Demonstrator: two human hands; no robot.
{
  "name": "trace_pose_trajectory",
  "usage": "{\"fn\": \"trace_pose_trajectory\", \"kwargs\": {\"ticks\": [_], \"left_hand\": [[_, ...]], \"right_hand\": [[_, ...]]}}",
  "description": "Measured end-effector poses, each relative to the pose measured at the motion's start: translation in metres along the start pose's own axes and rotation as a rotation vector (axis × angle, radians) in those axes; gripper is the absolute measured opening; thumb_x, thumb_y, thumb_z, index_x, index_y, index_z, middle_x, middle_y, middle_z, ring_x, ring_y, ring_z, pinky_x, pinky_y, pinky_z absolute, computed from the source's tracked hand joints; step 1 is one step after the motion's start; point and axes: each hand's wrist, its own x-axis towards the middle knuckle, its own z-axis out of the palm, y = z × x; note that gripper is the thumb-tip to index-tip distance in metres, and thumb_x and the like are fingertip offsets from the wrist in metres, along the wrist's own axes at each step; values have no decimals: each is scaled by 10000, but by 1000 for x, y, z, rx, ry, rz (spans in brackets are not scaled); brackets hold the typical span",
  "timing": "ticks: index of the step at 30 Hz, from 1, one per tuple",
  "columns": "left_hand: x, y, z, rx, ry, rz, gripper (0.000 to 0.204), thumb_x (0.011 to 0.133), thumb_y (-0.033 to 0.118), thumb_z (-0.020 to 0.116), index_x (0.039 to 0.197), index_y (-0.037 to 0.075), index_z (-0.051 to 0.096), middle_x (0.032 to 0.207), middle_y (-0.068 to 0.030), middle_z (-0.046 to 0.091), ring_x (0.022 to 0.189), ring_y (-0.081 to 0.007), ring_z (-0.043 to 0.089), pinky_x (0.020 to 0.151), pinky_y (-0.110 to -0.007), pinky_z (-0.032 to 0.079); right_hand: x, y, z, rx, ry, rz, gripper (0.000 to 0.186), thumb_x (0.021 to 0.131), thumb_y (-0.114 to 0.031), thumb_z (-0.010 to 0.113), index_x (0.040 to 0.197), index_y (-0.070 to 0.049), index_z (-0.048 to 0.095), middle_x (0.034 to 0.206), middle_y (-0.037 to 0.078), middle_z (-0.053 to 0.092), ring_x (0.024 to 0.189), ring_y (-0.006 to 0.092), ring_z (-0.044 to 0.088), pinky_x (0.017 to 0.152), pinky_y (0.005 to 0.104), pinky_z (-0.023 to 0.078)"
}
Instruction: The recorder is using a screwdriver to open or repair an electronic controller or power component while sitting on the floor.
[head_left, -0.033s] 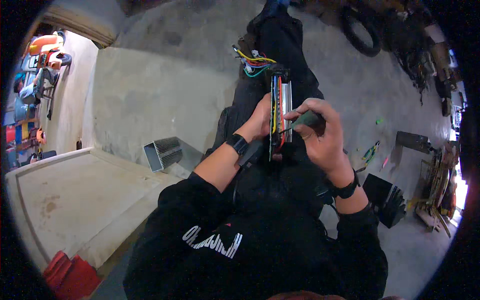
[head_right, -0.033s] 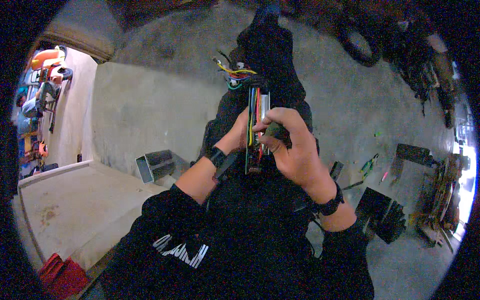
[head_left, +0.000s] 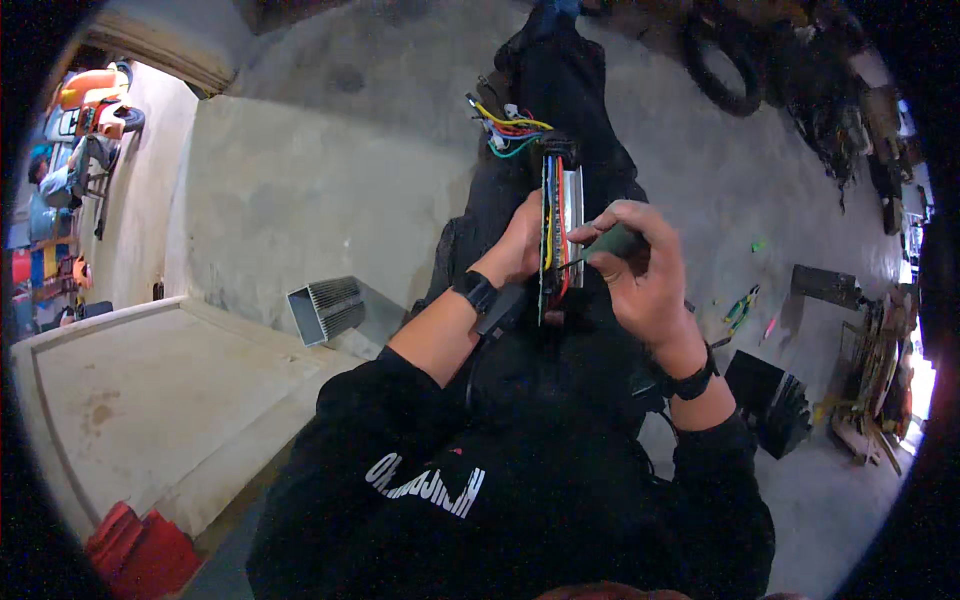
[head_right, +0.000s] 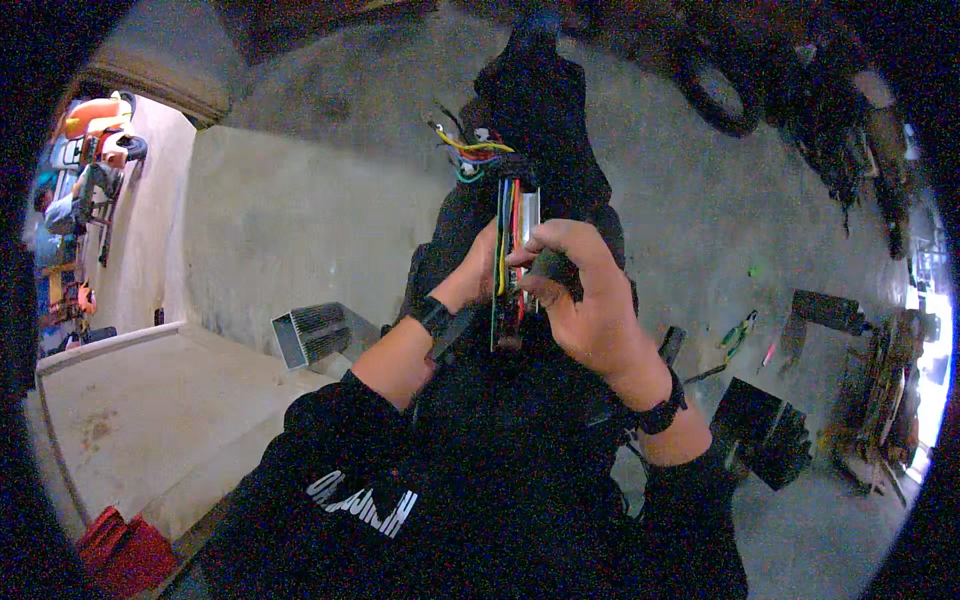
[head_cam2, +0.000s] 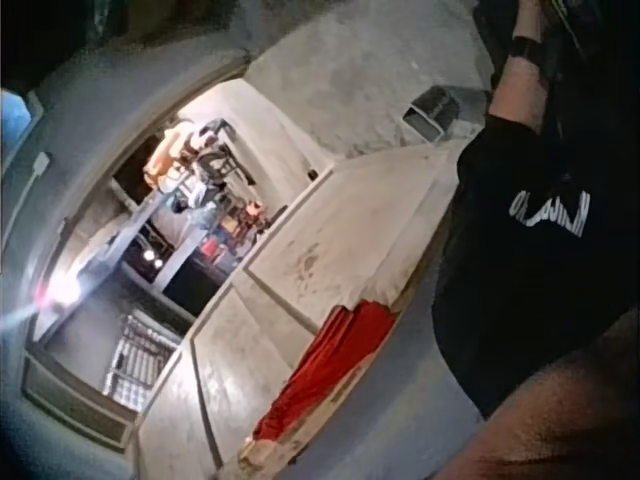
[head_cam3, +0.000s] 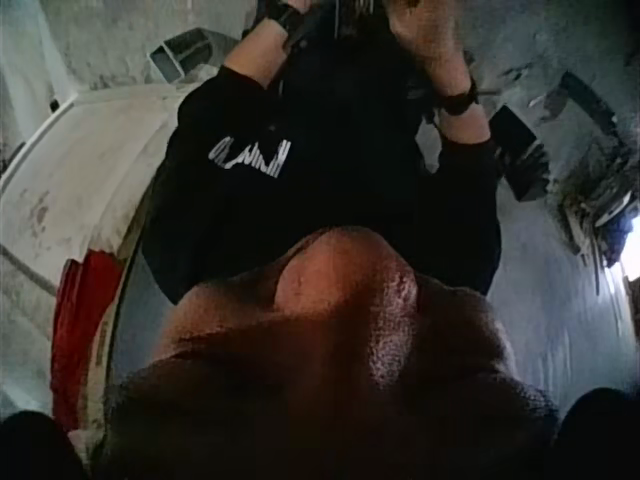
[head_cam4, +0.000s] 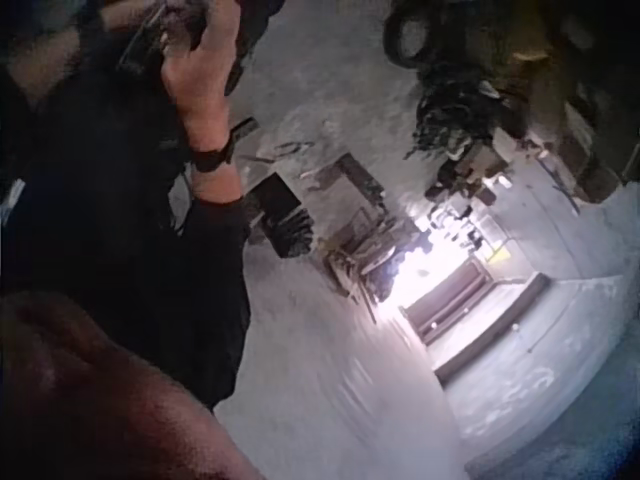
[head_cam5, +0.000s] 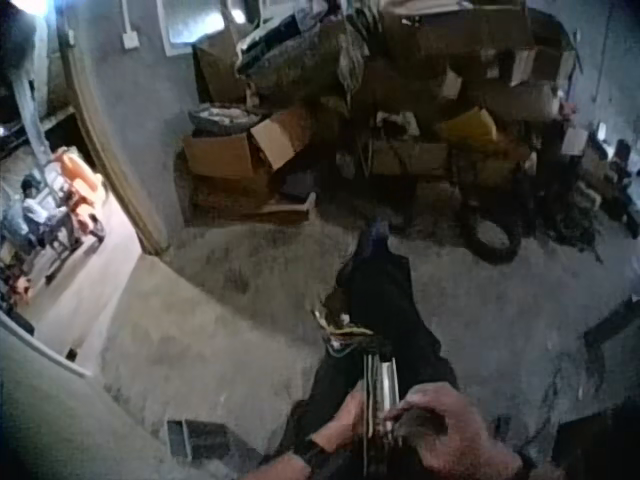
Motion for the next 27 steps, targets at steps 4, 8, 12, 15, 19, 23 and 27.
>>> {"fn": "trace_pose_trajectory", "kwargs": {"ticks": [4, 8, 12, 15, 19, 23, 27], "left_hand": [[-8, 6, 10, -72, -80, -62, 337, 948, 454, 382, 858, 154, 505, 744, -41, 534, 585, -184, 542, 532, -344, 485], [-23, 5, 24, 51, -49, 124, 366, 915, 496, 430, 980, 154, 543, 695, 4, 528, 531, -106, 483, 428, -272, 405], [-30, 7, 25, 86, 24, 136, 368, 884, 543, 487, 858, 180, 546, 685, -7, 524, 552, -140, 509, 441, -278, 413], [-11, -6, 13, -33, 60, 7, 399, 907, 555, 425, 866, 179, 550, 703, -29, 555, 559, -173, 526, 450, -306, 442], [-3, -10, -6, 37, -15, 46, 408, 912, 552, 393, 855, 179, 549, 696, -11, 561, 568, -166, 518, 464, -341, 433], [-29, 1, 24, 87, 51, 50, 381, 955, 452, 357, 897, 151, 582, 710, -12, 576, 596, -141, 548, 486, -281, 448], [-9, -8, 3, 56, 1, 40, 397, 954, 461, 343, 884, 155, 586, 719, -20, 585, 612, -142, 560, 497, -295, 454]], "right_hand": [[-6, 3, -7, -186, -6, 10, 443, 805, 9, 648, 1206, -42, 469, 1082, 145, 577, 1024, 276, 602, 878, 345, 469], [11, -34, -3, -381, -120, 48, 474, 817, 17, 588, 1270, -38, 458, 1173, 160, 568, 1074, 319, 589, 916, 364, 460], [17, -52, -1, -497, -248, -127, 422, 821, 31, 541, 1240, -6, 508, 1197, 180, 559, 1103, 338, 577, 934, 372, 449], [3, -39, -6, -476, -248, -140, 392, 818, -2, 566, 1210, 2, 547, 1226, 196, 545, 1119, 373, 552, 950, 386, 439], [9, -52, 13, -570, -136, -137, 414, 794, -2, 603, 1206, -10, 563, 1228, 206, 552, 1092, 386, 558, 943, 393, 444], [10, -63, 1, -465, -240, -159, 459, 749, 52, 624, 1200, -12, 572, 1174, 201, 583, 1053, 386, 580, 908, 390, 469], [-1, -55, -4, -485, -272, -203, 381, 770, 67, 585, 1145, 0, 598, 1187, 198, 582, 1072, 378, 582, 877, 365, 490]]}}
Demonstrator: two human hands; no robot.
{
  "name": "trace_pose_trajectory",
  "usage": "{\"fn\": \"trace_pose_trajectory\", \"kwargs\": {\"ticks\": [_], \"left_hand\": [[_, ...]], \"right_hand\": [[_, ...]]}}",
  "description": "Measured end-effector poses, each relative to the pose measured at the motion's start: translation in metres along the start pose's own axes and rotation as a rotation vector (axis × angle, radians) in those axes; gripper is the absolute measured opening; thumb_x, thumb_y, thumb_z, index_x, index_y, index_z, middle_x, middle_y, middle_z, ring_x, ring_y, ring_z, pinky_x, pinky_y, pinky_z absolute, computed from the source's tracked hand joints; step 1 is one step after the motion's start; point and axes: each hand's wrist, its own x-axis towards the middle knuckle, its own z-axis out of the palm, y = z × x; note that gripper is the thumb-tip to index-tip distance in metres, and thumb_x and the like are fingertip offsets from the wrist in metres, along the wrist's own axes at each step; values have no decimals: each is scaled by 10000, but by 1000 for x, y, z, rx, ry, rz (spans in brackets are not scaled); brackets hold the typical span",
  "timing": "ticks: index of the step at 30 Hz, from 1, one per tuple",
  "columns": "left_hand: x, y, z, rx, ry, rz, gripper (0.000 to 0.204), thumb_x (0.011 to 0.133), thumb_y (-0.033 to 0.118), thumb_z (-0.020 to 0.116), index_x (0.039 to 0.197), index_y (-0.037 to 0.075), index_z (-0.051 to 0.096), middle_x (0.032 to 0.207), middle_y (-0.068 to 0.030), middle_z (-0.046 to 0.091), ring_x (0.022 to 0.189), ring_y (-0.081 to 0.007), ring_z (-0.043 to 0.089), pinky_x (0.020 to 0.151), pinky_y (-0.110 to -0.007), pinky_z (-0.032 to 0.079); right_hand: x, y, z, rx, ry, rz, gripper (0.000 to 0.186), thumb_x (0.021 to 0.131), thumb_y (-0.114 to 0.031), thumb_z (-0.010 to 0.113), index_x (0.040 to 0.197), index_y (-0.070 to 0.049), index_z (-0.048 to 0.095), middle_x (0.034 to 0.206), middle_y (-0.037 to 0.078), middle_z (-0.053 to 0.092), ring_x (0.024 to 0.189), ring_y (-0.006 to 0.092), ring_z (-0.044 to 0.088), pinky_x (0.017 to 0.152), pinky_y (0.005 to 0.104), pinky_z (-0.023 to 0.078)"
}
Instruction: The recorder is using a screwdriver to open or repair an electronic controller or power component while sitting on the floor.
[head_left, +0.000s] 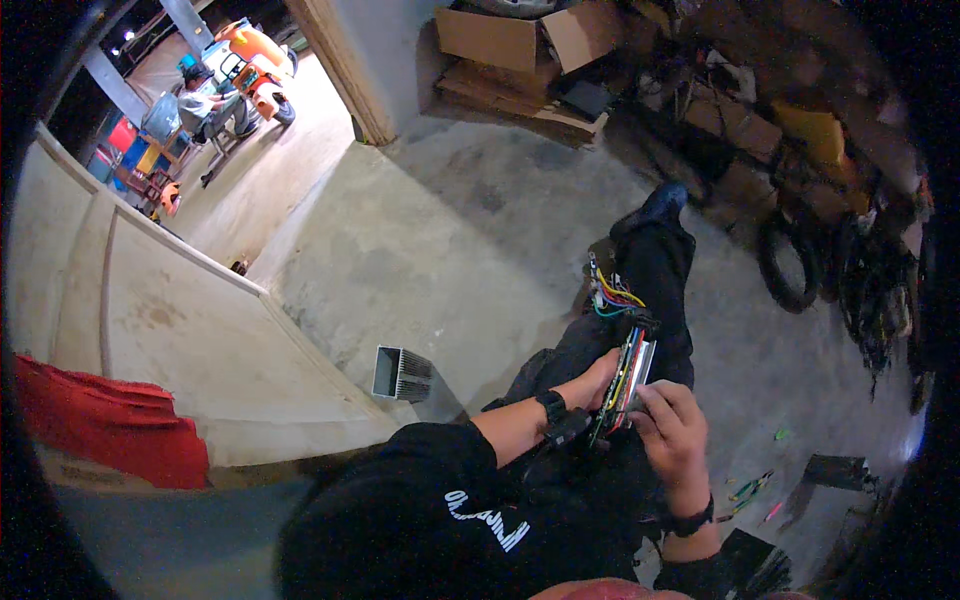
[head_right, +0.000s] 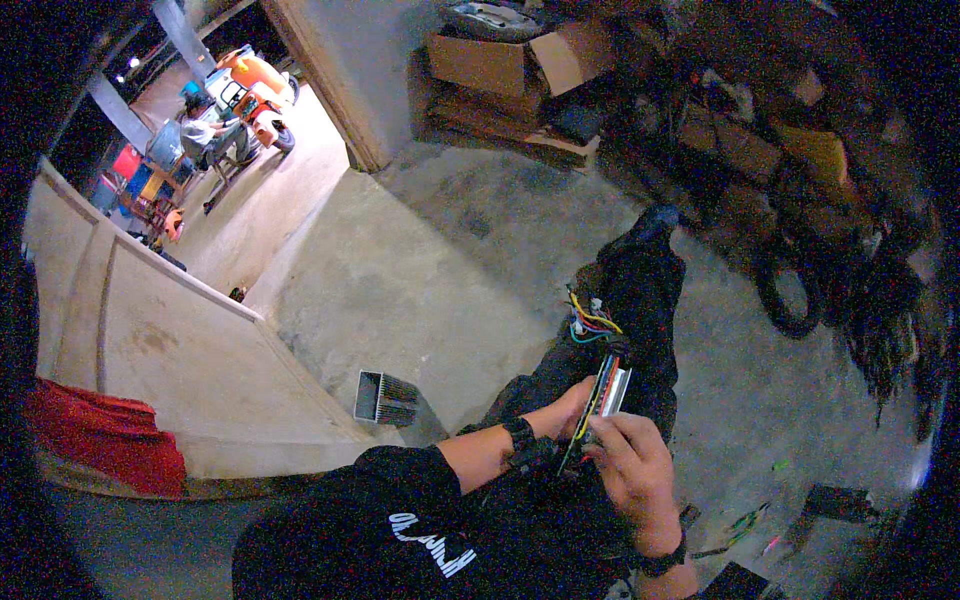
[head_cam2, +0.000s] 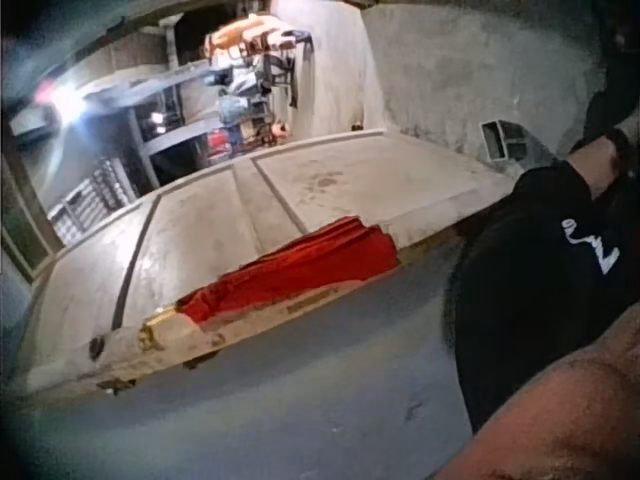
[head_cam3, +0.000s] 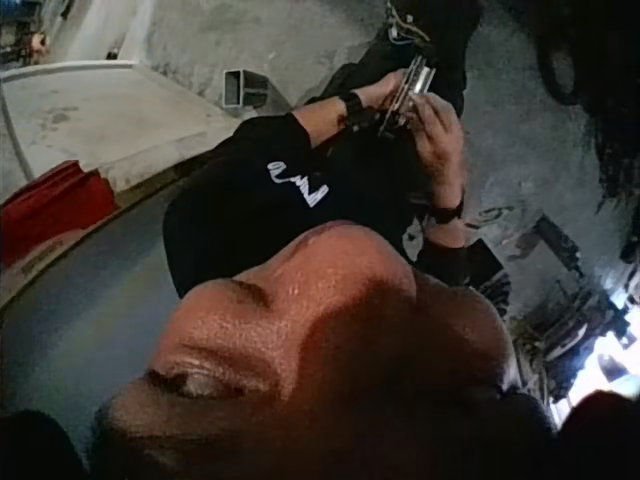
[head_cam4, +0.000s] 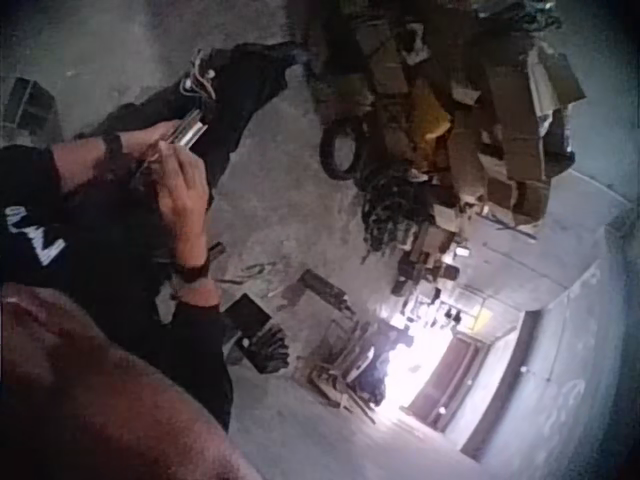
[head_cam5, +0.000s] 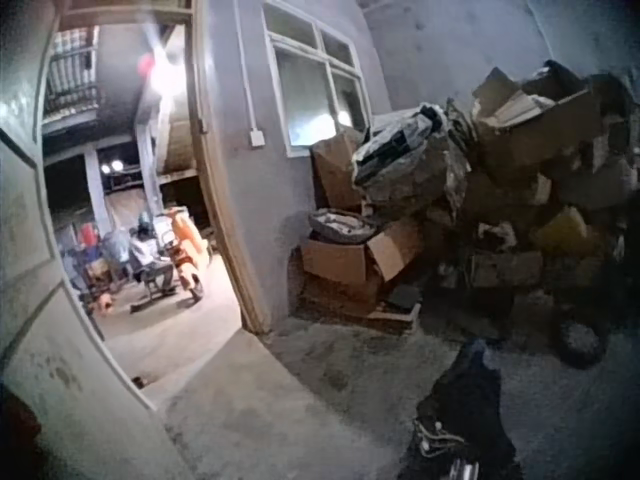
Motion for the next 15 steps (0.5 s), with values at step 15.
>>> {"fn": "trace_pose_trajectory", "kwargs": {"ticks": [15], "left_hand": [[-10, 7, 6, 43, -19, -3, 416, 929, 505, 406, 864, 151, 614, 712, -24, 612, 591, -149, 569, 514, -294, 479]], "right_hand": [[3, -4, 3, -58, 173, 21, 376, 745, 39, 629, 1115, -23, 621, 1076, 176, 621, 986, 366, 609, 856, 378, 495]]}}
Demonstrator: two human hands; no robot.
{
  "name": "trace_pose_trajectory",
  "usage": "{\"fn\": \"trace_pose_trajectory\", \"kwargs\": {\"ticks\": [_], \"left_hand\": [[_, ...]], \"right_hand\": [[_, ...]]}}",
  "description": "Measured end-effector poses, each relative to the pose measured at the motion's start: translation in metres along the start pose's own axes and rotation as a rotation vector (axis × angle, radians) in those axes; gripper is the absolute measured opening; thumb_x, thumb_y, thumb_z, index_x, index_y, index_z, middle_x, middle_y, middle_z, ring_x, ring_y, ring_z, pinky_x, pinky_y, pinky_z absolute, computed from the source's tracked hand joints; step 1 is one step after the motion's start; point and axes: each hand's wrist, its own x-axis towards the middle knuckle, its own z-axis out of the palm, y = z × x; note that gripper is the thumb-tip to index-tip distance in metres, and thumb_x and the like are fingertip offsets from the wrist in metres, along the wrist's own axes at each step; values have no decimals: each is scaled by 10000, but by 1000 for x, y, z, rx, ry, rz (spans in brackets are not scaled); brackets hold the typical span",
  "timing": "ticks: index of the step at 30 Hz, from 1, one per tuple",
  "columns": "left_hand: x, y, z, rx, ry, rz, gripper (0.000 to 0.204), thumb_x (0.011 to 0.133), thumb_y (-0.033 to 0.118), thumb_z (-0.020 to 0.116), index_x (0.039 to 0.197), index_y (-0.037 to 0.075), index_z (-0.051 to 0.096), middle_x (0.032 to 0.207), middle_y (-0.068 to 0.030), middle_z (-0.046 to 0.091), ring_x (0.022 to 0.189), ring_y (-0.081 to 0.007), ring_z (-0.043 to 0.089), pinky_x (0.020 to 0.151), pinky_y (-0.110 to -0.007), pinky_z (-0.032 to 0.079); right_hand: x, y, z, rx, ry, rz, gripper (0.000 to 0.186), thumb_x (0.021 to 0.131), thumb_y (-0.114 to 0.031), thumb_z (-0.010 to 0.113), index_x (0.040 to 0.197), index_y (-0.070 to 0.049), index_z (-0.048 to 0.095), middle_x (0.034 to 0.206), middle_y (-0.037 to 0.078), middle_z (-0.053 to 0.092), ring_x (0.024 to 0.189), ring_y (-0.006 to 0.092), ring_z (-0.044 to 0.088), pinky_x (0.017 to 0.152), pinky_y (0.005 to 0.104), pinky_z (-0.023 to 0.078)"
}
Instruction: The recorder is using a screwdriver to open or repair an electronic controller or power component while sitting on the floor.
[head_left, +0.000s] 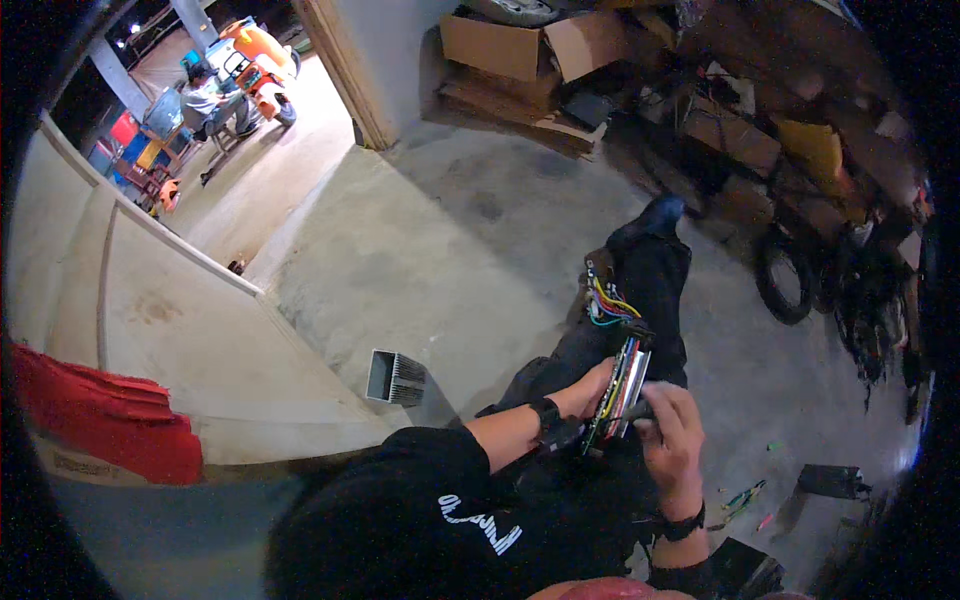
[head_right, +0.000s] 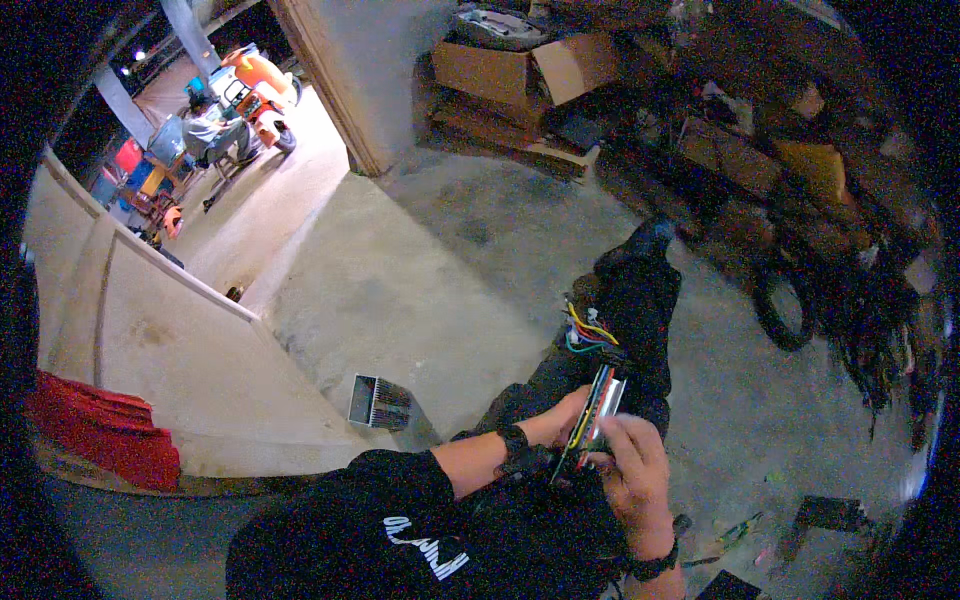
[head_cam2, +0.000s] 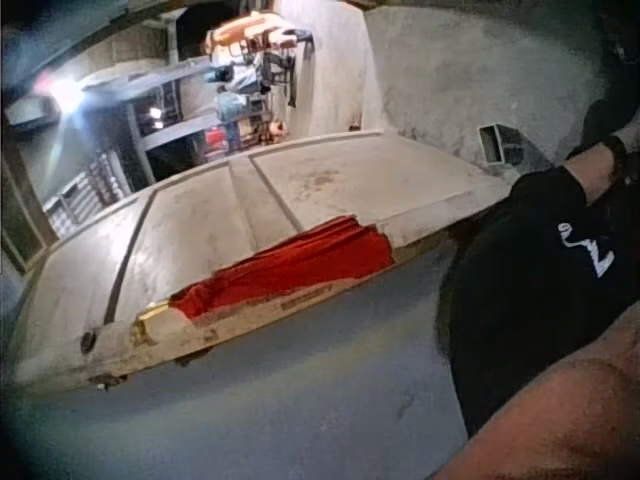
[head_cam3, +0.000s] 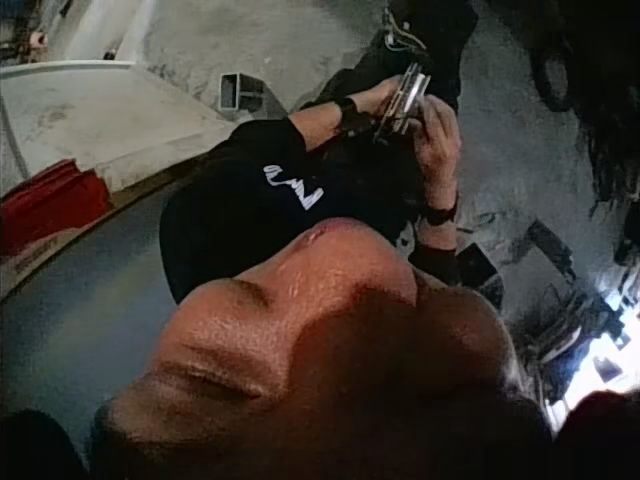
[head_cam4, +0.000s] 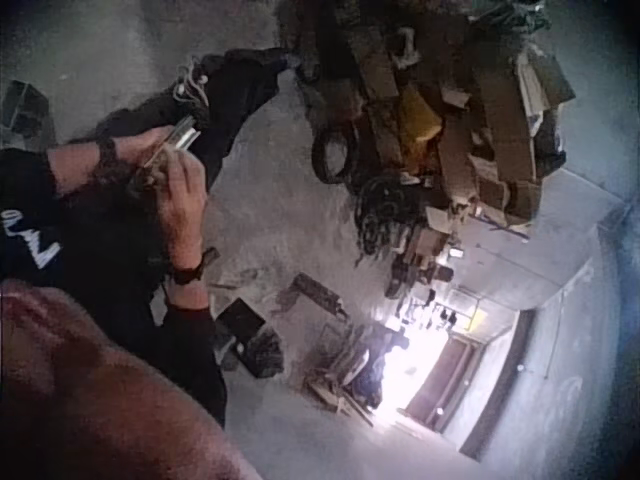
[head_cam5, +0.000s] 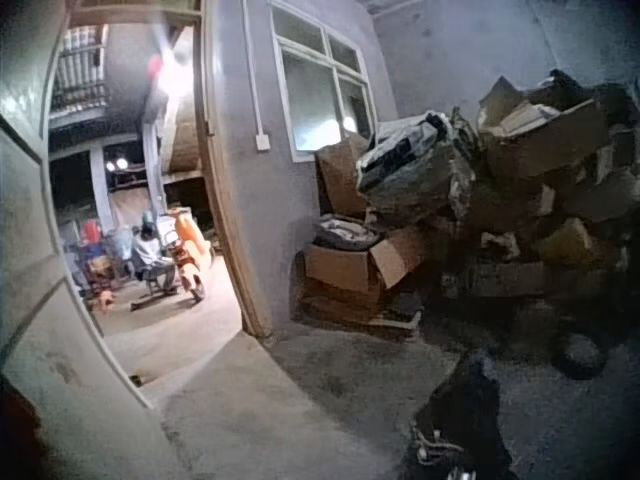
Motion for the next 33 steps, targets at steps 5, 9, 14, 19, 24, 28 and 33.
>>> {"fn": "trace_pose_trajectory", "kwargs": {"ticks": [5, 9, 14, 19, 24, 28, 33], "left_hand": [[-3, -2, 1, -37, 70, 46, 395, 942, 460, 366, 858, 153, 600, 737, -40, 607, 637, -152, 569, 563, -314, 488], [-9, 10, 23, -22, 79, -49, 409, 946, 453, 343, 829, 152, 594, 671, -26, 579, 576, -172, 556, 514, -349, 493], [20, -14, -13, -58, -58, 52, 342, 918, 437, 490, 888, 119, 610, 779, -29, 614, 674, -152, 577, 572, -313, 487], [7, -3, 4, 30, 163, -22, 482, 950, 469, 308, 858, 117, 624, 717, -66, 635, 572, -190, 598, 489, -331, 498], [13, -15, -14, -38, 6, 49, 473, 938, 496, 333, 842, 131, 618, 709, -62, 617, 558, -201, 585, 480, -337, 491], [5, -2, 2, -6, 70, -50, 464, 932, 502, 356, 819, 132, 612, 698, -57, 610, 563, -184, 570, 491, -347, 488], [27, -20, -20, -69, -54, 76, 428, 938, 472, 369, 825, 133, 604, 691, -31, 601, 579, -160, 561, 487, -328, 476]], "right_hand": [[8, 2, -17, 195, -241, 26, 348, 816, 25, 559, 1163, 25, 576, 1208, 205, 559, 1124, 359, 551, 941, 387, 446], [-6, 14, -9, 70, -56, 58, 352, 796, 35, 588, 1148, 11, 587, 1135, 190, 584, 1040, 362, 579, 900, 394, 468], [10, -9, -1, -88, 14, 132, 288, 810, -27, 628, 1095, 13, 618, 1029, 166, 603, 948, 313, 602, 837, 362, 482], [-10, 14, -2, 2, -45, 10, 329, 838, -67, 612, 1152, 27, 582, 1065, 179, 589, 998, 319, 581, 858, 372, 470], [4, -8, 1, -82, -55, 53, 342, 785, -88, 684, 1102, 23, 616, 1021, 151, 594, 946, 290, 588, 812, 353, 481], [-12, 8, -7, 38, -164, 70, 376, 841, -43, 590, 1209, 19, 549, 1153, 193, 570, 1073, 346, 558, 911, 383, 449], [10, -9, 2, -140, -54, -9, 395, 735, 39, 657, 1126, 18, 607, 1079, 151, 585, 961, 301, 587, 820, 339, 480]]}}
